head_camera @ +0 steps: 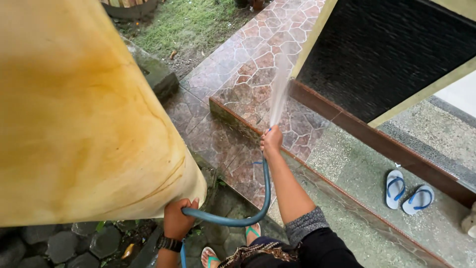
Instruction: Watering plants in a garden using a hose.
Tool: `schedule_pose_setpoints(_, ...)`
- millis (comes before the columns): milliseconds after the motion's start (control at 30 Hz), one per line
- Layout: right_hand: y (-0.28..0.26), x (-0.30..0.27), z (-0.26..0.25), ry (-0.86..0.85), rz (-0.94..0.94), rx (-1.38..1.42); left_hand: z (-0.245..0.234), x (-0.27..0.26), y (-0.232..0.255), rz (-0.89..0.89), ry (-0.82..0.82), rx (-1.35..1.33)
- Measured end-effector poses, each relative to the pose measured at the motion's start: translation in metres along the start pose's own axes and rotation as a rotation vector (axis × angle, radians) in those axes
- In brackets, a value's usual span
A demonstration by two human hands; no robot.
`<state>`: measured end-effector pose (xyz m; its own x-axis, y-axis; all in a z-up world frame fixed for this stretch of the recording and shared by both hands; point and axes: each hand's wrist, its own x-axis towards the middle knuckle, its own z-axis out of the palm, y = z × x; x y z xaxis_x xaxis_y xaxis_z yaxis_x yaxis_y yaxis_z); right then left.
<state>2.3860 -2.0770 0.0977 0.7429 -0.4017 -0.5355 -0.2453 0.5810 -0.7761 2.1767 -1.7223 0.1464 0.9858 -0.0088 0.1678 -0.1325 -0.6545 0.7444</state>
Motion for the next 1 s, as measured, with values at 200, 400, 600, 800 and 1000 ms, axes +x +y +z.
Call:
schedule_pose_setpoints(200, -0.002, -0.006, 0.007, 0.025, -0.018, -0.007, -0.001, 0.003, 0.000, 0.043, -0.014, 0.016)
schedule_pose_setpoints(400, 0.002, -0.010, 0.001, 0.054, -0.057, 0.017, 0.001, 0.001, -0.001, 0.054, -0.051, -0.030)
schedule_pose_setpoints(600, 0.000, -0.009, -0.005, 0.086, -0.068, 0.019, -0.002, -0.002, 0.002, 0.001, -0.106, -0.014)
schedule_pose_setpoints(800, 0.000, -0.016, -0.006, 0.087, -0.067, -0.014, -0.004, -0.006, 0.003, 0.005, -0.074, -0.037)
schedule_pose_setpoints(1000, 0.005, -0.014, -0.008, 0.086, -0.042, -0.035, -0.008, -0.010, 0.005, -0.003, -0.056, -0.041)
